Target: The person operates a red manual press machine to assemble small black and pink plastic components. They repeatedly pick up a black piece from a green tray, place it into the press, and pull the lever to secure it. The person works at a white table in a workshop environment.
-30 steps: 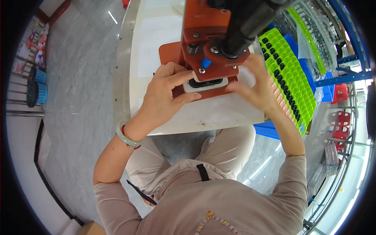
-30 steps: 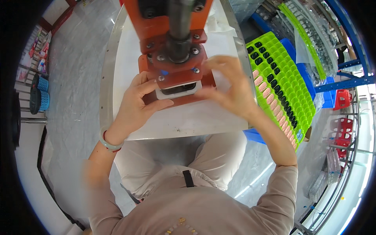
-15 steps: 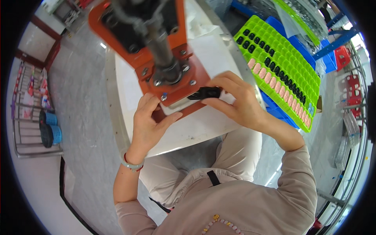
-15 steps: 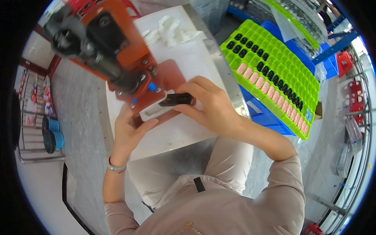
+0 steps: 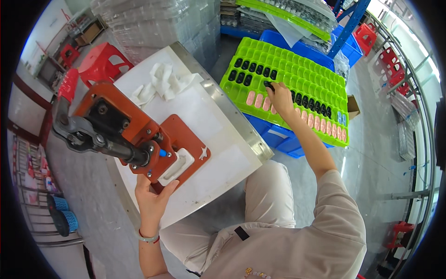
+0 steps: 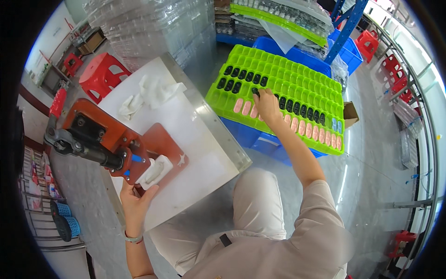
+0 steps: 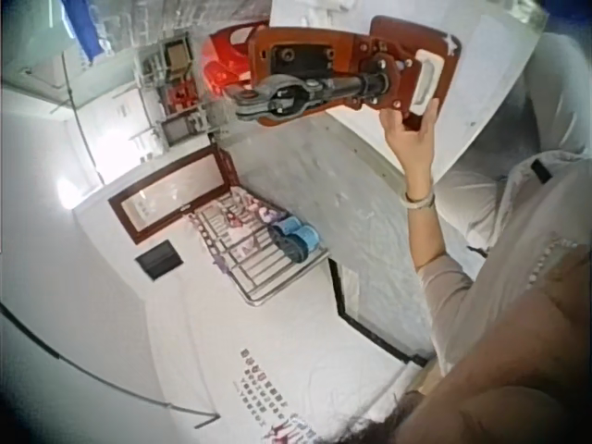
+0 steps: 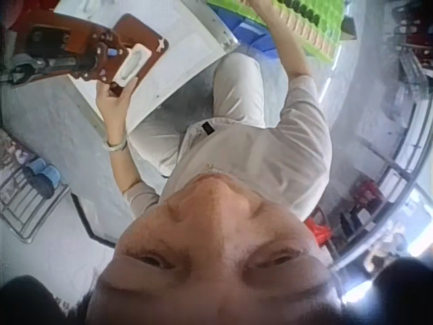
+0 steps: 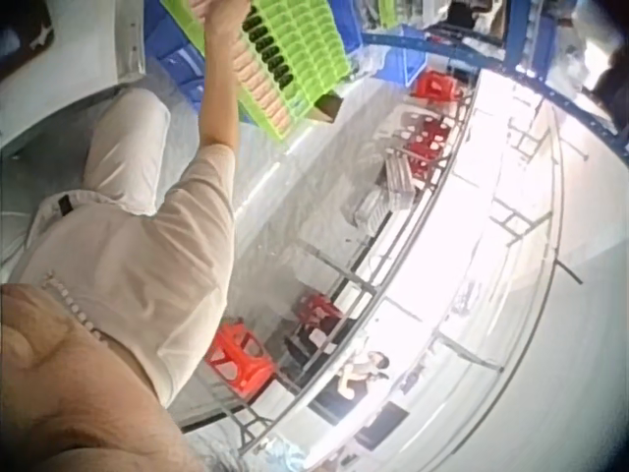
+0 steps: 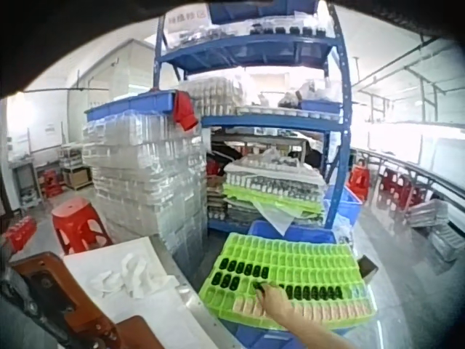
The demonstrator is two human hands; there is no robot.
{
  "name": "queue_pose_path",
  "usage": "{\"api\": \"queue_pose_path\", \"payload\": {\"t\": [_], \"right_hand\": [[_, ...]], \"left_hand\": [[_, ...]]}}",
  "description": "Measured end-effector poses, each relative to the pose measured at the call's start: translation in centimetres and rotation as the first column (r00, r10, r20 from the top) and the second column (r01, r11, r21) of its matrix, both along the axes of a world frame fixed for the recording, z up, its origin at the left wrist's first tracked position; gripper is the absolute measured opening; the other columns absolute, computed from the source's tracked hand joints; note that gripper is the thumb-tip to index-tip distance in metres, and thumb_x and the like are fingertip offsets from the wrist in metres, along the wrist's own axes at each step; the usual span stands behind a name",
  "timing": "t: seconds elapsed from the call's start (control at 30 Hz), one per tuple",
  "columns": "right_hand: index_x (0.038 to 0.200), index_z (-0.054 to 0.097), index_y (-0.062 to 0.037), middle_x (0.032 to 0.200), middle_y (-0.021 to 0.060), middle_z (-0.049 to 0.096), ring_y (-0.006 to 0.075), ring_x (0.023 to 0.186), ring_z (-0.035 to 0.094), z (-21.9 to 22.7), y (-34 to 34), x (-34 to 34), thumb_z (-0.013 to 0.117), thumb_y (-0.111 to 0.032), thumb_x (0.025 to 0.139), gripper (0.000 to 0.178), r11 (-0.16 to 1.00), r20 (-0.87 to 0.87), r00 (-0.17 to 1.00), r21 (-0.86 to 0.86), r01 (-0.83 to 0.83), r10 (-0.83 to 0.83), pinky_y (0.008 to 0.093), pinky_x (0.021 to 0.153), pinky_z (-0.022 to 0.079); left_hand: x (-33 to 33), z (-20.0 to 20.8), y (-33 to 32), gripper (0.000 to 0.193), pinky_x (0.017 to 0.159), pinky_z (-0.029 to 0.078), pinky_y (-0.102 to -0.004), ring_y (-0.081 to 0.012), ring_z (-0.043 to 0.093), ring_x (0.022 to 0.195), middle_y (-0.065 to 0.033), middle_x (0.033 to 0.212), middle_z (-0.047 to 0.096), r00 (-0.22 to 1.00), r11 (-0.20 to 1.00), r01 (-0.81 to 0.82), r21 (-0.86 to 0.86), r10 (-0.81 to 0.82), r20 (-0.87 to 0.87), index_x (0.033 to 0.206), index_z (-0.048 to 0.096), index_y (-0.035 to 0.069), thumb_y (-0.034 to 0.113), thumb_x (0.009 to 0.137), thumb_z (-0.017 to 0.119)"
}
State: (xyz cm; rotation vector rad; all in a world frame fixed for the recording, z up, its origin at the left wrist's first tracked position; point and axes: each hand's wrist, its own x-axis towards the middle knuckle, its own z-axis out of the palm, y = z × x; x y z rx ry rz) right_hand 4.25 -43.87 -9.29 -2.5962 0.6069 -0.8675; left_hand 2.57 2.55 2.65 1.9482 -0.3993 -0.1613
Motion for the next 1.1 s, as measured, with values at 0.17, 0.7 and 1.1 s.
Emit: {"api": "queue_pose_path", "payload": {"t": [0.17,0.7,1.1], "right_hand": [[0.088,0.07,-0.0003,0.095,0.0209,0.06,0.0361,0.087,0.065,-0.7,-0.2,3.2,0.061,-0.029,0.088,0.03,0.987,-0.307,0.948,-0.157,0.031,-0.078,0.0447,0.071,0.055],[0.103,0.068,-0.0002,0.107,0.0233,0.067,0.0355,0.104,0.065,-0.4,-1.0,11.5,0.069,-0.024,0.074,0.038,0.939,-0.57,0.815,0.213,0.269,-0.104,0.0419,0.089,0.052],[0.072,0.069,0.0043,0.078,0.0222,0.069,0.0306,0.072,0.07,2.5,0.3,11.4,0.068,-0.028,0.068,0.033,0.945,-0.449,0.891,0.258,0.2,-0.066,0.0378,0.065,0.056]], "left_hand": [[0.1,-0.2,0.1,0.046,0.088,0.047,-0.0312,-0.0179,0.059,0.103,-0.0082,0.117,0.056,0.999,0.996,0.025,-0.088,-0.027,-0.022,0.114,0.061,-0.001,0.002,0.072,0.08],[0.6,-0.4,-0.1,0.041,0.059,0.047,-0.0238,-0.0145,0.055,0.074,-0.0048,0.089,0.054,0.981,0.999,0.042,0.014,-0.044,0.188,0.104,0.066,0.003,0.014,0.07,0.085],[0.6,-1.0,1.2,0.044,0.064,0.046,-0.0308,-0.0222,0.052,0.077,-0.0074,0.085,0.054,0.914,0.997,0.008,0.08,-0.04,0.404,0.099,0.064,0.001,0.02,0.067,0.086]]}}
